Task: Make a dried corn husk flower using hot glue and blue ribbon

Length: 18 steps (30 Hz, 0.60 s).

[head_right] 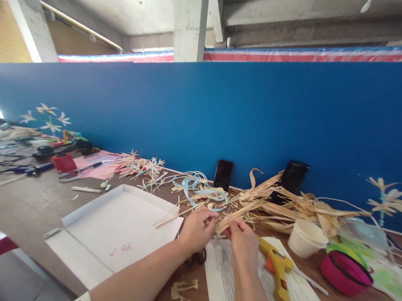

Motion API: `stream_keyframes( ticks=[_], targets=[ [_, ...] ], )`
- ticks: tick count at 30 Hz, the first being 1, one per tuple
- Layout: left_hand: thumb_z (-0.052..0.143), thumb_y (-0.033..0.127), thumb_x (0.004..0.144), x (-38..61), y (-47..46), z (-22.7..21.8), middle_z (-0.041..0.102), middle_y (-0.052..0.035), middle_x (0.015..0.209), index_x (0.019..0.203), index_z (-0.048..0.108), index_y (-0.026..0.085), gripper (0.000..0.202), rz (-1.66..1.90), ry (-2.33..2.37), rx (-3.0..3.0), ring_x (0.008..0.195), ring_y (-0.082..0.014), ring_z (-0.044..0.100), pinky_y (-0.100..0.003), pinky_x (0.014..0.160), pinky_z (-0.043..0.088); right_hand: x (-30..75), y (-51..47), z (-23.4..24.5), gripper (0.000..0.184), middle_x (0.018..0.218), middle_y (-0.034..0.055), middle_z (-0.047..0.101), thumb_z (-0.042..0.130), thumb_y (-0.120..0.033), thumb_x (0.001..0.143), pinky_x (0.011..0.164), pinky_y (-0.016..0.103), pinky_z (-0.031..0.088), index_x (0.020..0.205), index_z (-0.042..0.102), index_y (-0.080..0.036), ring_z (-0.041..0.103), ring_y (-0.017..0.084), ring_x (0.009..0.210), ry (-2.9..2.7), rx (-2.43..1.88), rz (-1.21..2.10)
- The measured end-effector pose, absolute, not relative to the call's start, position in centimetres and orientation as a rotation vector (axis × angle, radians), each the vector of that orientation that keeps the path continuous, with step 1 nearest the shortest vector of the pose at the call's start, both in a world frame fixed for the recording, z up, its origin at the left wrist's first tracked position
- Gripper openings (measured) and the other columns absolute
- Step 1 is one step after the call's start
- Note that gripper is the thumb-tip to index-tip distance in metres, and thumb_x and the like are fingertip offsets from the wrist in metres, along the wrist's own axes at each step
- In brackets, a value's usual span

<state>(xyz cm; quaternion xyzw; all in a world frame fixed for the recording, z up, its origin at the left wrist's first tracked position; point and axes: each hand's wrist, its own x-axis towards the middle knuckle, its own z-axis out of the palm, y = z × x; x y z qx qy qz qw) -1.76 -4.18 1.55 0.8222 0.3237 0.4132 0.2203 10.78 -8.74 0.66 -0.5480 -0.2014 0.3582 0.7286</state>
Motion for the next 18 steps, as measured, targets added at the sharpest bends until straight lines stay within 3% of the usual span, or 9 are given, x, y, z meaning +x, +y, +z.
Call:
stream_keyframes(
  ticks=[2,6,12,18],
  targets=[
    [0.047,0.028,0.081,-1.8,-3.2,1.3,0.064,-0.0050,0.090,0.096,0.065,0.018,0.026,1.097,0.939,2.001,0.080,-0.0157,0.056,-0.028,0.075,0.044,10.6,-8.8,0.9,0.020,0.064,0.0014,0.067,0.073,-0.031,0.054,0.057,0.030,0.051,0.068,0.066,-0.019,0.063,0.021,0.061,-0.454,-1.215,0.787],
    [0.058,0.039,0.072,-1.4,-2.1,0.4,0.063,-0.0019,0.069,0.084,0.066,0.013,0.029,0.792,0.809,1.609,0.060,-0.0117,0.054,-0.024,0.060,0.045,10.3,-8.9,1.3,0.021,0.064,0.0014,0.068,0.074,-0.033,0.054,0.057,0.030,0.050,0.069,0.066,-0.019,0.063,0.021,0.061,-0.487,-1.216,0.820],
    [0.072,0.034,0.058,-0.8,-2.2,-0.3,0.057,0.0015,0.059,0.075,0.061,0.012,0.030,0.649,0.738,1.301,0.048,-0.0067,0.049,-0.021,0.053,0.043,10.7,-8.7,0.4,0.025,0.067,0.0020,0.068,0.073,-0.034,0.056,0.054,0.029,0.048,0.075,0.068,-0.019,0.061,0.020,0.059,-0.557,-1.272,0.827],
    [0.071,0.035,0.059,-1.0,-2.4,0.0,0.054,0.0028,0.053,0.069,0.060,0.012,0.027,0.638,0.783,1.350,0.045,-0.0062,0.046,-0.020,0.050,0.040,11.3,-8.6,-0.4,0.027,0.065,0.0015,0.067,0.073,-0.037,0.057,0.057,0.029,0.049,0.077,0.069,-0.019,0.060,0.018,0.056,-0.603,-1.361,0.753]
  ],
)
